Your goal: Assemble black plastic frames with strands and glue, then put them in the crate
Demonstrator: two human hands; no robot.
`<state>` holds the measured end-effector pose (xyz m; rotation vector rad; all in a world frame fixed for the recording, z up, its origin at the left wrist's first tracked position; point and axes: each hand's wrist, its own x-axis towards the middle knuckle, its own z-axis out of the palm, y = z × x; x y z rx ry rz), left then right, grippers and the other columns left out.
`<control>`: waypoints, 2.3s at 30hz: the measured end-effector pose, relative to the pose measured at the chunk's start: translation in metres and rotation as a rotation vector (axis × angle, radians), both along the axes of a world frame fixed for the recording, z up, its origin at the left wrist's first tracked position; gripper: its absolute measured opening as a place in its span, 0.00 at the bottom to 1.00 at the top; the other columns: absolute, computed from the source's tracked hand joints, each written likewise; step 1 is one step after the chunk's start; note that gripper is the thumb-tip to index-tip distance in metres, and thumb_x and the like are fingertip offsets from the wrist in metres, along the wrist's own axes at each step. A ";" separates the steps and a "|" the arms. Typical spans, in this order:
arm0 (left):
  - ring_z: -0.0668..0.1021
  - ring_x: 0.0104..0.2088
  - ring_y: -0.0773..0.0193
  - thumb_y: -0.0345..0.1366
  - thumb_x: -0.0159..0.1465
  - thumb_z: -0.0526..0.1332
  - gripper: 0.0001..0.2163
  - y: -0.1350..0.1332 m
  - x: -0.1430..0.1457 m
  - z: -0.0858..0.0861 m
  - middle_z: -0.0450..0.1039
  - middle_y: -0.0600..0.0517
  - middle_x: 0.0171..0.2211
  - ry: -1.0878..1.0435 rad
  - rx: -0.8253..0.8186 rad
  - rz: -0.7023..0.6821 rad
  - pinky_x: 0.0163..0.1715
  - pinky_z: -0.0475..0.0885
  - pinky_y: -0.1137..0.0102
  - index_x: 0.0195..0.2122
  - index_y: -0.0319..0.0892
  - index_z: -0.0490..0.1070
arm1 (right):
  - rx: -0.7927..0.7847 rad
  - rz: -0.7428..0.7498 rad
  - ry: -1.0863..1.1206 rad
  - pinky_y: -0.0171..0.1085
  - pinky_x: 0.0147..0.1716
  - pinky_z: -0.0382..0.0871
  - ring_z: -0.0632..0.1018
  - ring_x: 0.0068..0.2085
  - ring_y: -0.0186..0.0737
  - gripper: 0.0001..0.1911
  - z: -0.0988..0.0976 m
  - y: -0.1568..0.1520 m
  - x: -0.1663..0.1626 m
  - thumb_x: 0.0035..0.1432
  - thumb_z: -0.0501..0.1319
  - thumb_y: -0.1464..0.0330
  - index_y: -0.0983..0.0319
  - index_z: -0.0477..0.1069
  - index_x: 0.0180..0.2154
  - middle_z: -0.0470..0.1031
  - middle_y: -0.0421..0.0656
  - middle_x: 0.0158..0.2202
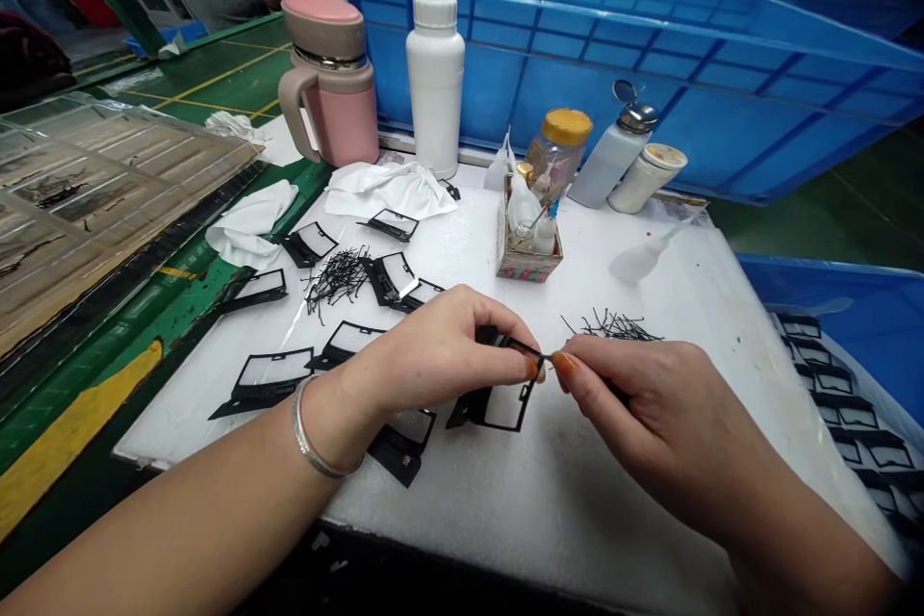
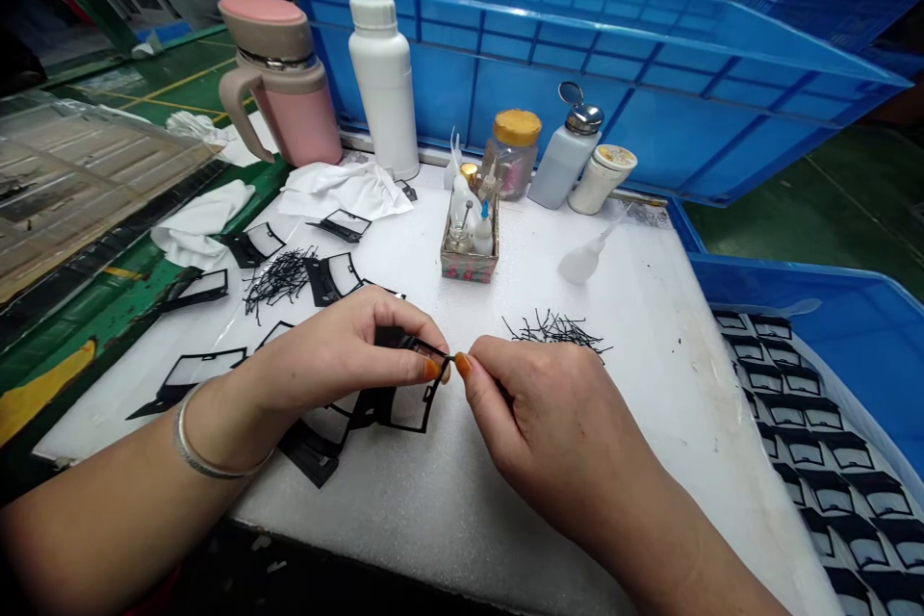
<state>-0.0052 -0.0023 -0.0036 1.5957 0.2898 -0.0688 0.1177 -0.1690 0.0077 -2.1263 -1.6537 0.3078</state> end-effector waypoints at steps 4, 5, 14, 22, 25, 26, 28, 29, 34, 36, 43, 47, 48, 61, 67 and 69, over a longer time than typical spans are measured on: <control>0.75 0.32 0.66 0.33 0.57 0.66 0.06 0.000 0.000 0.000 0.78 0.50 0.30 -0.004 -0.004 0.002 0.34 0.68 0.74 0.34 0.35 0.79 | -0.005 0.001 0.003 0.32 0.21 0.50 0.62 0.18 0.27 0.20 0.000 0.000 0.000 0.65 0.53 0.64 0.61 0.59 0.21 0.59 0.34 0.16; 0.75 0.32 0.66 0.33 0.57 0.66 0.06 -0.001 0.000 0.000 0.78 0.50 0.30 -0.001 -0.007 0.004 0.34 0.68 0.74 0.34 0.35 0.79 | 0.000 -0.001 0.003 0.32 0.21 0.50 0.62 0.18 0.27 0.20 0.000 0.000 0.000 0.65 0.53 0.64 0.61 0.59 0.21 0.59 0.34 0.16; 0.75 0.32 0.67 0.32 0.57 0.66 0.06 0.001 0.002 -0.002 0.78 0.51 0.30 -0.007 -0.012 -0.006 0.34 0.69 0.75 0.34 0.35 0.79 | -0.017 0.007 0.015 0.33 0.21 0.50 0.62 0.19 0.28 0.19 0.001 0.001 0.000 0.65 0.52 0.64 0.61 0.59 0.21 0.59 0.34 0.17; 0.75 0.33 0.66 0.33 0.58 0.66 0.07 0.000 0.001 -0.002 0.78 0.50 0.30 -0.003 -0.001 -0.004 0.34 0.68 0.74 0.34 0.35 0.79 | -0.036 -0.007 0.017 0.33 0.22 0.50 0.62 0.19 0.28 0.20 0.001 0.000 0.000 0.65 0.52 0.63 0.61 0.59 0.21 0.59 0.34 0.17; 0.75 0.33 0.66 0.33 0.58 0.66 0.07 0.000 0.000 -0.003 0.78 0.50 0.30 -0.006 0.000 -0.010 0.34 0.68 0.74 0.34 0.35 0.79 | -0.053 0.001 0.011 0.33 0.22 0.50 0.63 0.19 0.29 0.20 0.001 0.000 0.000 0.65 0.52 0.63 0.61 0.59 0.21 0.60 0.34 0.17; 0.75 0.33 0.66 0.33 0.58 0.66 0.07 0.000 0.000 -0.003 0.78 0.50 0.30 -0.004 0.001 -0.009 0.34 0.68 0.74 0.34 0.35 0.79 | -0.052 0.002 0.010 0.34 0.22 0.50 0.63 0.19 0.29 0.20 0.001 0.000 0.000 0.65 0.52 0.63 0.61 0.59 0.21 0.60 0.34 0.17; 0.75 0.32 0.66 0.33 0.58 0.66 0.07 0.000 0.000 -0.003 0.78 0.50 0.30 0.001 -0.002 -0.004 0.33 0.68 0.75 0.34 0.35 0.79 | -0.040 0.000 0.012 0.34 0.22 0.50 0.62 0.19 0.29 0.20 0.001 0.000 -0.001 0.65 0.52 0.63 0.61 0.59 0.21 0.60 0.35 0.17; 0.74 0.32 0.67 0.34 0.58 0.66 0.07 0.000 0.001 -0.003 0.78 0.50 0.30 0.002 -0.004 -0.001 0.33 0.68 0.75 0.34 0.35 0.79 | -0.029 -0.004 0.013 0.33 0.22 0.50 0.62 0.19 0.29 0.20 0.001 0.001 0.000 0.65 0.52 0.63 0.61 0.59 0.21 0.60 0.34 0.17; 0.74 0.32 0.67 0.33 0.57 0.66 0.07 0.000 0.001 -0.002 0.78 0.50 0.30 0.007 -0.009 -0.003 0.33 0.68 0.75 0.34 0.35 0.79 | -0.034 -0.005 0.016 0.33 0.22 0.50 0.62 0.19 0.28 0.20 0.001 0.001 0.000 0.65 0.52 0.63 0.61 0.60 0.21 0.60 0.34 0.17; 0.74 0.32 0.66 0.33 0.57 0.66 0.07 0.000 0.001 -0.002 0.77 0.50 0.30 0.006 -0.011 -0.006 0.33 0.68 0.75 0.34 0.35 0.79 | -0.045 -0.002 0.016 0.33 0.22 0.50 0.62 0.19 0.29 0.20 0.001 0.001 0.000 0.65 0.52 0.63 0.61 0.60 0.21 0.60 0.35 0.17; 0.74 0.31 0.67 0.34 0.57 0.66 0.07 0.000 0.001 -0.002 0.77 0.51 0.29 0.011 -0.006 -0.003 0.32 0.67 0.75 0.34 0.36 0.79 | -0.035 -0.012 0.026 0.33 0.21 0.50 0.62 0.18 0.28 0.19 0.002 0.001 0.000 0.65 0.52 0.64 0.61 0.59 0.21 0.59 0.34 0.16; 0.75 0.32 0.65 0.34 0.57 0.66 0.07 0.000 0.001 -0.002 0.78 0.50 0.30 0.011 0.002 -0.006 0.34 0.68 0.74 0.34 0.36 0.79 | -0.055 0.000 0.022 0.34 0.22 0.50 0.62 0.19 0.29 0.19 0.002 0.001 0.000 0.65 0.52 0.64 0.61 0.59 0.21 0.60 0.35 0.17; 0.75 0.32 0.65 0.35 0.57 0.66 0.07 0.000 0.001 -0.002 0.78 0.50 0.30 0.012 0.001 -0.005 0.34 0.68 0.74 0.34 0.36 0.79 | -0.048 0.000 0.024 0.34 0.22 0.50 0.62 0.19 0.29 0.19 0.002 0.000 0.000 0.65 0.52 0.64 0.61 0.59 0.21 0.60 0.35 0.17; 0.74 0.31 0.67 0.33 0.57 0.66 0.06 0.000 0.000 0.000 0.77 0.51 0.29 0.007 -0.019 0.008 0.32 0.67 0.75 0.33 0.36 0.79 | -0.017 -0.009 0.022 0.33 0.21 0.50 0.62 0.19 0.28 0.19 0.003 0.000 0.000 0.65 0.53 0.65 0.61 0.59 0.21 0.60 0.34 0.17; 0.74 0.30 0.67 0.33 0.57 0.66 0.06 0.000 0.001 0.000 0.77 0.51 0.28 0.014 -0.025 0.010 0.31 0.67 0.76 0.33 0.36 0.79 | -0.014 -0.003 0.019 0.33 0.21 0.50 0.62 0.18 0.28 0.19 0.002 0.000 0.001 0.65 0.53 0.64 0.61 0.58 0.21 0.60 0.35 0.17; 0.75 0.30 0.67 0.33 0.57 0.66 0.06 0.000 0.001 0.000 0.77 0.51 0.28 0.014 -0.029 0.013 0.31 0.67 0.76 0.33 0.36 0.79 | -0.007 -0.006 0.018 0.33 0.21 0.50 0.62 0.19 0.28 0.19 0.002 0.000 0.001 0.65 0.53 0.65 0.61 0.59 0.21 0.60 0.35 0.17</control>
